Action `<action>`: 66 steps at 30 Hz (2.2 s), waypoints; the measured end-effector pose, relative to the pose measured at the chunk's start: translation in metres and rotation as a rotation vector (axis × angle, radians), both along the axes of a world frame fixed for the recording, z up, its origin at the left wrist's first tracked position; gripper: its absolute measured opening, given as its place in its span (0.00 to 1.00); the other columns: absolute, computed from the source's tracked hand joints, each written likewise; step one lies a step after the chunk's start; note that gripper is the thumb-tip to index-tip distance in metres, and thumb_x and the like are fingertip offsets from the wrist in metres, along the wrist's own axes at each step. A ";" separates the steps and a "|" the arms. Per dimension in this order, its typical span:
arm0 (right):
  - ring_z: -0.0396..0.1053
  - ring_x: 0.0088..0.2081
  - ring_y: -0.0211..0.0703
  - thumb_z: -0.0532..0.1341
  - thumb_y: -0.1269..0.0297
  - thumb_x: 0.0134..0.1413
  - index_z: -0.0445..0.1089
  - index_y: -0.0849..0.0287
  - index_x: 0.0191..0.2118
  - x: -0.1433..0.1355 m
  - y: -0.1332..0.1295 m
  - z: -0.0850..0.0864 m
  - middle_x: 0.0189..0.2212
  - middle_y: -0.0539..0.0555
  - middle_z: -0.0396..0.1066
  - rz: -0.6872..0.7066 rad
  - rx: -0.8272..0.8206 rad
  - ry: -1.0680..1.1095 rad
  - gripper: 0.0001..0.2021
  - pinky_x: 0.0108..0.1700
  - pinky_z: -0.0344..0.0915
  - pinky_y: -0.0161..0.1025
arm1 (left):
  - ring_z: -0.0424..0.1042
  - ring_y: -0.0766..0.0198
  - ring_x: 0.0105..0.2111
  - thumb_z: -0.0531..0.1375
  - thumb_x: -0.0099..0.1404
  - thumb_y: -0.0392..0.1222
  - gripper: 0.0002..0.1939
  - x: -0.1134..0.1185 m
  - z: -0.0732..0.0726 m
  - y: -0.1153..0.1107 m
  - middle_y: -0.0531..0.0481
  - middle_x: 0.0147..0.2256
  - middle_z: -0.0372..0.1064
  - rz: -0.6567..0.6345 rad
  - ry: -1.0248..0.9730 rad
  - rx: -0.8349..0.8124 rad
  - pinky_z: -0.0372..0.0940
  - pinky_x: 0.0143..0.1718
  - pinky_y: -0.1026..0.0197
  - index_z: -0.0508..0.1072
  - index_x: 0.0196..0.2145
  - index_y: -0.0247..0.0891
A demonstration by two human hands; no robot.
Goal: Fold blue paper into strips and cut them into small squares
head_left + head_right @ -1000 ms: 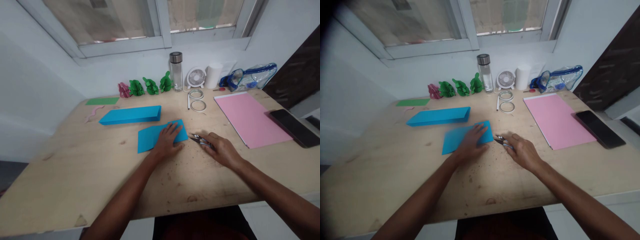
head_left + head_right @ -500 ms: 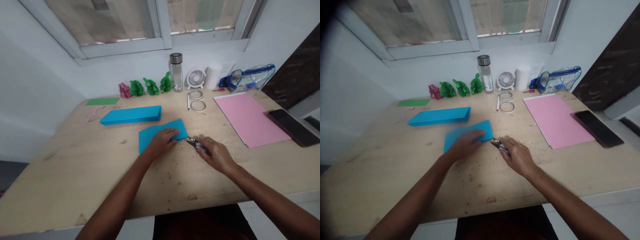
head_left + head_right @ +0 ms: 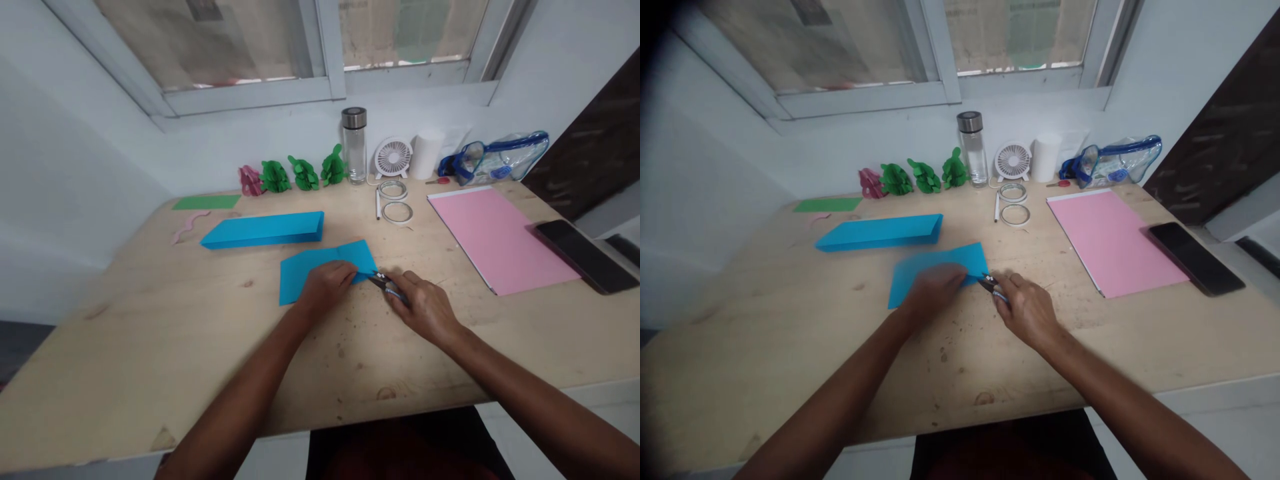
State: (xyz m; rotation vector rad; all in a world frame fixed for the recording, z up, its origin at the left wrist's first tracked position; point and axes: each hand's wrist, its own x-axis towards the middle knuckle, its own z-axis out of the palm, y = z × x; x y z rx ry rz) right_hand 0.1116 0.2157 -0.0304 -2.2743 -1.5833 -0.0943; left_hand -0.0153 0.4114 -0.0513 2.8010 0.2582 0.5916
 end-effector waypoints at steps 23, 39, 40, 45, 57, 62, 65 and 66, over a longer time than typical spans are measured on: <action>0.70 0.31 0.44 0.49 0.62 0.62 0.64 0.58 0.56 -0.003 0.006 -0.005 0.42 0.59 0.73 -0.099 -0.108 -0.168 0.19 0.28 0.56 0.38 | 0.46 0.48 0.66 0.45 0.72 0.49 0.27 0.036 0.001 -0.031 0.44 0.66 0.48 0.256 0.365 0.145 0.48 0.61 0.37 0.54 0.65 0.40; 0.70 0.30 0.43 0.47 0.61 0.63 0.63 0.59 0.57 -0.007 0.012 -0.008 0.41 0.61 0.72 -0.130 -0.151 -0.168 0.20 0.26 0.53 0.37 | 0.45 0.46 0.66 0.43 0.72 0.51 0.27 0.033 -0.004 -0.030 0.43 0.66 0.46 0.242 0.342 0.183 0.47 0.61 0.35 0.53 0.65 0.40; 0.70 0.30 0.43 0.46 0.61 0.64 0.62 0.59 0.57 -0.007 0.011 -0.008 0.41 0.61 0.72 -0.139 -0.152 -0.167 0.20 0.26 0.53 0.37 | 0.45 0.46 0.66 0.43 0.72 0.51 0.27 0.034 -0.004 -0.030 0.43 0.66 0.46 0.242 0.345 0.186 0.47 0.61 0.35 0.53 0.65 0.40; 0.70 0.30 0.43 0.45 0.60 0.64 0.62 0.59 0.58 -0.007 0.009 -0.009 0.43 0.61 0.72 -0.175 -0.165 -0.166 0.21 0.24 0.51 0.38 | 0.46 0.46 0.65 0.43 0.72 0.51 0.28 0.034 -0.002 -0.031 0.44 0.67 0.45 0.241 0.373 0.198 0.47 0.60 0.35 0.52 0.65 0.39; 0.70 0.32 0.43 0.44 0.58 0.66 0.61 0.57 0.58 -0.009 0.015 -0.005 0.43 0.58 0.72 -0.213 -0.203 -0.160 0.21 0.25 0.50 0.37 | 0.44 0.48 0.66 0.40 0.72 0.52 0.29 0.033 -0.004 -0.031 0.45 0.67 0.44 0.252 0.373 0.229 0.47 0.61 0.37 0.50 0.66 0.40; 0.70 0.33 0.42 0.44 0.58 0.66 0.62 0.57 0.58 -0.010 0.023 -0.005 0.44 0.58 0.72 -0.202 -0.224 -0.158 0.21 0.27 0.52 0.37 | 0.45 0.48 0.66 0.41 0.72 0.52 0.29 0.034 -0.002 -0.031 0.44 0.67 0.45 0.252 0.392 0.222 0.47 0.61 0.38 0.50 0.66 0.38; 0.70 0.32 0.43 0.44 0.58 0.66 0.62 0.57 0.58 -0.010 0.023 -0.006 0.44 0.57 0.71 -0.219 -0.233 -0.156 0.21 0.27 0.52 0.38 | 0.45 0.48 0.66 0.40 0.72 0.52 0.29 0.034 -0.001 -0.031 0.44 0.67 0.44 0.250 0.401 0.225 0.47 0.61 0.38 0.51 0.66 0.37; 0.70 0.32 0.43 0.43 0.58 0.66 0.61 0.57 0.58 -0.009 0.022 -0.007 0.44 0.57 0.71 -0.231 -0.235 -0.155 0.21 0.27 0.52 0.38 | 0.45 0.48 0.66 0.40 0.73 0.52 0.29 0.034 -0.001 -0.031 0.44 0.67 0.44 0.250 0.402 0.227 0.46 0.61 0.38 0.51 0.66 0.37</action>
